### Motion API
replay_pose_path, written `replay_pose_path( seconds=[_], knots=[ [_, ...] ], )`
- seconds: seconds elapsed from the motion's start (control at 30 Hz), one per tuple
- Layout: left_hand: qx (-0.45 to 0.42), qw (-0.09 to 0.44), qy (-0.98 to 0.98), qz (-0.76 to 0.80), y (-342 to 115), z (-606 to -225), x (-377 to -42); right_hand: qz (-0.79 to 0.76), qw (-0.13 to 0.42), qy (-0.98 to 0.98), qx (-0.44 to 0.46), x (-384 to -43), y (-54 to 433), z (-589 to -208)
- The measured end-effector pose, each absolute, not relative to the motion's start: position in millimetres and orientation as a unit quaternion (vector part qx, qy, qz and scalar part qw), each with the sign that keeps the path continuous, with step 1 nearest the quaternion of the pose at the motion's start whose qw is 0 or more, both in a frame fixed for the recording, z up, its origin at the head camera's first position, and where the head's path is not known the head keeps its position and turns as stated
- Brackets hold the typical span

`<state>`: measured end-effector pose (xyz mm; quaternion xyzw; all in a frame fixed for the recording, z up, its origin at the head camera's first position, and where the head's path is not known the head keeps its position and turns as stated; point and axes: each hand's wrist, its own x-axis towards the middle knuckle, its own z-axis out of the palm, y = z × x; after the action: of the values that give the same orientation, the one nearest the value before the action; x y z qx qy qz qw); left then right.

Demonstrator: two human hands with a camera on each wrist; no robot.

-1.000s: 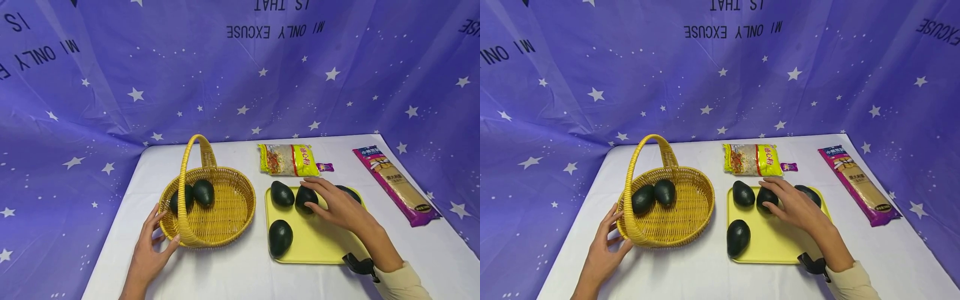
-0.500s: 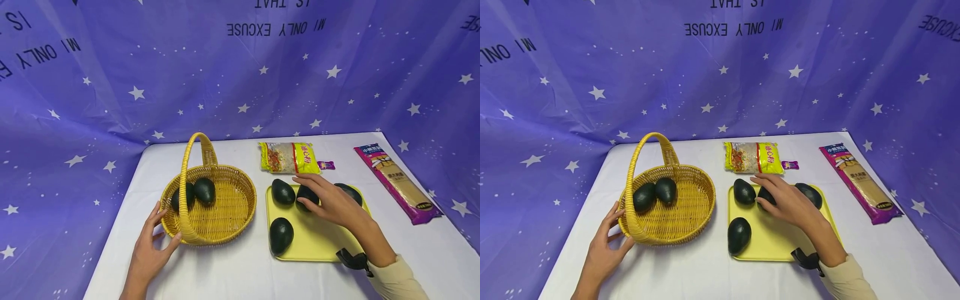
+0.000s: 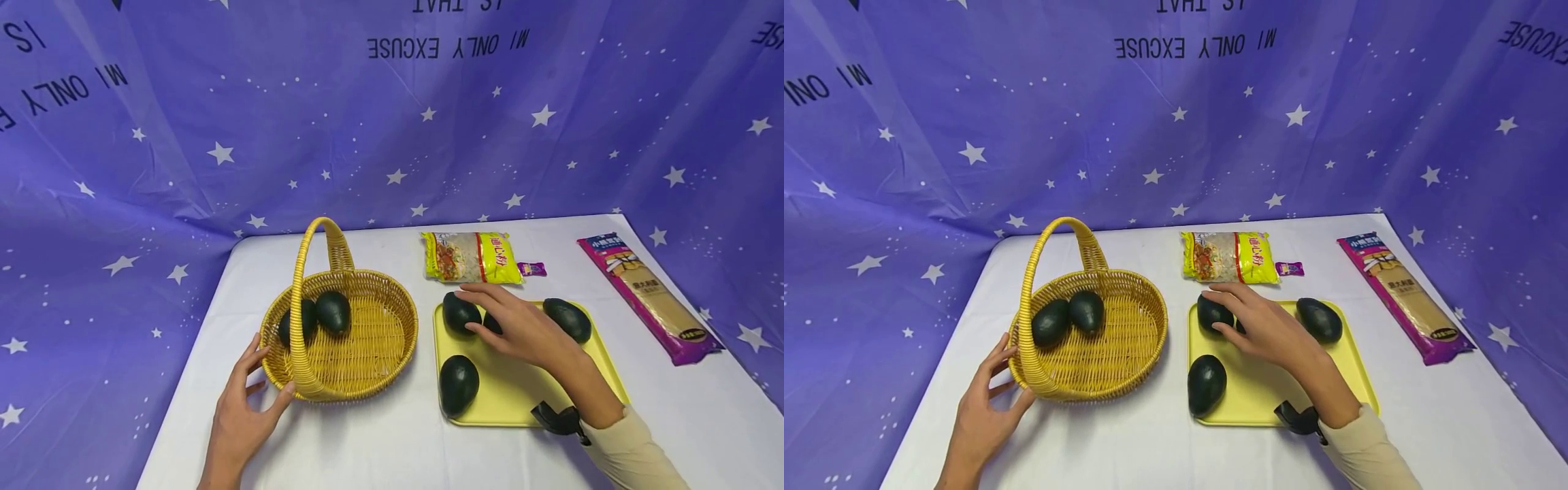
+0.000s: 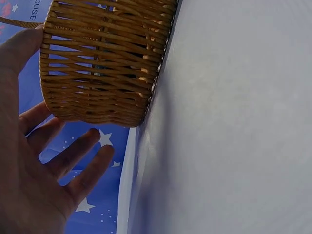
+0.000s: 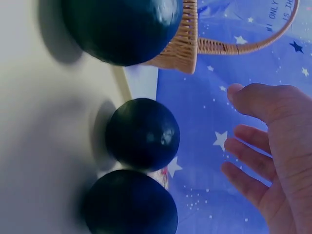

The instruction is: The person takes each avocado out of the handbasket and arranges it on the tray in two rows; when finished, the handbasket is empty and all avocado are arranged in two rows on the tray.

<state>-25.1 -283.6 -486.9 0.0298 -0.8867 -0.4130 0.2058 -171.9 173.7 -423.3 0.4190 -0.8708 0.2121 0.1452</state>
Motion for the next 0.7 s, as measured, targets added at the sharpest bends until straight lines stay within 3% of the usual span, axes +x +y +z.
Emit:
replay_pose_path(
  seconds=[0.7],
  knots=[
    [0.050,0.163,-0.895,-0.411,-283,-480,-25,0.206,0.119,-0.851,0.468,-179,135,-411]
  ],
)
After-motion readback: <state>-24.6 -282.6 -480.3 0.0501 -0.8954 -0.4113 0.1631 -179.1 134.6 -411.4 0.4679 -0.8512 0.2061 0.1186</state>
